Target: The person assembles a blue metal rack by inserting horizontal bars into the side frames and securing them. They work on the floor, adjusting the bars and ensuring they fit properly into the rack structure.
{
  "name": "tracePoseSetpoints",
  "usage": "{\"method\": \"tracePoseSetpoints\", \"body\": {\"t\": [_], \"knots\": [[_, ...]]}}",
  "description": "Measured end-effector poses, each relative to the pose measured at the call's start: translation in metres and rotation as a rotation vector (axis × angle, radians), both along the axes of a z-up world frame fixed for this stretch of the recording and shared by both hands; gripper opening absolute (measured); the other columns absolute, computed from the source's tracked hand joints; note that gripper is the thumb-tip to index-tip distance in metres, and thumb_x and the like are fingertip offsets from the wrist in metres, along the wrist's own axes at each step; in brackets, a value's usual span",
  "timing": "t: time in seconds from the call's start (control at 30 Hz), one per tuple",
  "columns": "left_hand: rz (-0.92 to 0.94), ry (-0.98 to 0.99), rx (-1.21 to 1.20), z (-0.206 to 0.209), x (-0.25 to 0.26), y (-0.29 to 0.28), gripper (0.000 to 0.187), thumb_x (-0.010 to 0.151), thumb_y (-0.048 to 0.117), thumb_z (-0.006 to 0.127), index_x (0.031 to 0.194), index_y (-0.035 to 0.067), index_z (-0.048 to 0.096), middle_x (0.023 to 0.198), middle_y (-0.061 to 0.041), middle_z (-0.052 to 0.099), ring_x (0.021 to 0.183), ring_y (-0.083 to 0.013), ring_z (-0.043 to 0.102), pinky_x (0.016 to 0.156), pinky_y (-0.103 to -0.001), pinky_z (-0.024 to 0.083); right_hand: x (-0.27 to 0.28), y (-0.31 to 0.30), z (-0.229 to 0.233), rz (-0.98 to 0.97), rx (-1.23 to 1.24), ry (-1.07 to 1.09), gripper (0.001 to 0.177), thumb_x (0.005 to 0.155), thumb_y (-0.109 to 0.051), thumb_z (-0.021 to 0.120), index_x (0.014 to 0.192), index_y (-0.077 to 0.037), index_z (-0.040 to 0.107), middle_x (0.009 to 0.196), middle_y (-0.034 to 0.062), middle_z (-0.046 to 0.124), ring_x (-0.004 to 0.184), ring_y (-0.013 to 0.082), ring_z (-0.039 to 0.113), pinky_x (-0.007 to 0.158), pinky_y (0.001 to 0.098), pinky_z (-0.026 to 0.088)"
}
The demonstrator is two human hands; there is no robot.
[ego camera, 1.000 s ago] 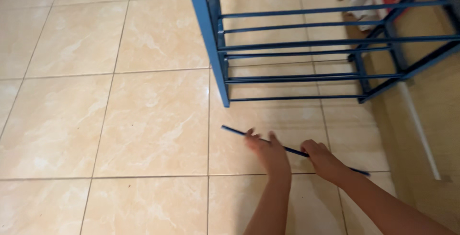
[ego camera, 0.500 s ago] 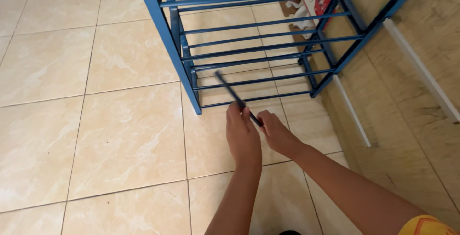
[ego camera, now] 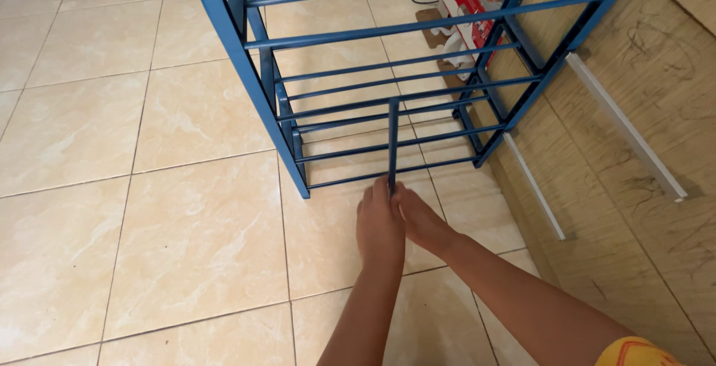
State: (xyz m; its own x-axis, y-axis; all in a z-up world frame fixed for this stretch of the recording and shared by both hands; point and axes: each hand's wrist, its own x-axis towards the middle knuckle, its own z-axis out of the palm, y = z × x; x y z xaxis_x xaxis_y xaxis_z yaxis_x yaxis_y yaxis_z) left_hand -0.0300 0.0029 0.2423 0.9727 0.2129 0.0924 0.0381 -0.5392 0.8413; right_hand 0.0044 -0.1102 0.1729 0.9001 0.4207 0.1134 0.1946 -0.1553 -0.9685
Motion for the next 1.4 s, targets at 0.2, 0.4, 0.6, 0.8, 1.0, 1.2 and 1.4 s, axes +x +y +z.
{"method": "tracePoseSetpoints", "body": {"t": [0.2,0.4,0.6,0.8,1.0,1.2,1.4], "knots": [[-0.090,-0.079,0.176,0.003,-0.006,-0.006,0.008,0.098,0.015,0.059,0.105,0.011,0.059,0.097,-0.010,0.071,0.082,-0.0349,0.069,0.064,-0.046,0.054,0.002,-0.024,-0.013,0.097,-0.218,-0.024,0.011,0.093,-0.008,0.062,0.099,-0.001,0.056,0.094,0.0115,0.066,0.092,0.0179,0.061,0.077,0.0320,0.050],[-0.230,-0.386,0.284,0.111,0.008,-0.018,0.018,0.099,0.024,0.065,0.095,0.010,0.056,0.078,-0.008,0.068,0.065,-0.0298,0.069,0.051,-0.041,0.051,0.021,-0.060,0.018,0.139,-0.794,-0.939,0.032,0.089,-0.011,0.060,0.119,-0.001,0.059,0.111,0.0101,0.063,0.105,0.0221,0.060,0.082,0.0361,0.051],[-0.243,-0.432,0.076,0.263,0.062,-0.011,0.020,0.100,0.027,0.065,0.095,0.009,0.055,0.077,-0.009,0.069,0.065,-0.0342,0.068,0.054,-0.044,0.050,0.040,-0.074,0.145,0.000,-0.540,0.302,0.017,0.096,-0.017,0.068,0.107,-0.004,0.066,0.081,0.0035,0.070,0.070,0.0157,0.066,0.062,0.0303,0.055],[-0.359,-0.444,-0.143,0.386,0.131,0.023,0.019,0.095,0.029,0.067,0.100,0.012,0.064,0.069,-0.009,0.071,0.064,-0.0307,0.072,0.056,-0.040,0.054,0.070,-0.080,0.270,0.041,-0.271,0.419,0.021,0.089,-0.012,0.075,0.092,-0.005,0.056,0.073,0.0055,0.067,0.058,0.0137,0.067,0.051,0.0298,0.054],[-0.541,-0.353,-0.407,0.419,0.189,0.036,0.020,0.097,0.025,0.069,0.108,0.008,0.066,0.082,-0.014,0.075,0.077,-0.0288,0.075,0.067,-0.036,0.057,0.128,-0.068,0.346,0.031,-0.286,0.320,0.016,0.089,-0.012,0.071,0.095,-0.005,0.057,0.076,0.0046,0.068,0.060,0.0135,0.068,0.052,0.0306,0.057],[-0.454,-0.246,-0.179,0.386,0.205,0.019,0.019,0.092,0.016,0.068,0.109,0.008,0.064,0.091,-0.016,0.075,0.086,-0.0330,0.073,0.074,-0.042,0.056,0.184,-0.040,0.390,0.101,-0.266,0.279,0.009,0.095,-0.010,0.064,0.102,-0.004,0.061,0.085,0.0052,0.071,0.067,0.0131,0.070,0.060,0.0289,0.059],[-0.247,-0.110,-0.156,0.388,0.222,0.017,0.019,0.090,0.018,0.069,0.106,0.008,0.066,0.083,-0.017,0.074,0.077,-0.0355,0.072,0.069,-0.045,0.056,0.216,-0.032,0.386,0.066,-0.192,0.038,0.019,0.095,-0.008,0.061,0.111,-0.006,0.053,0.082,0.0052,0.065,0.066,0.0145,0.066,0.058,0.0291,0.055]]}}
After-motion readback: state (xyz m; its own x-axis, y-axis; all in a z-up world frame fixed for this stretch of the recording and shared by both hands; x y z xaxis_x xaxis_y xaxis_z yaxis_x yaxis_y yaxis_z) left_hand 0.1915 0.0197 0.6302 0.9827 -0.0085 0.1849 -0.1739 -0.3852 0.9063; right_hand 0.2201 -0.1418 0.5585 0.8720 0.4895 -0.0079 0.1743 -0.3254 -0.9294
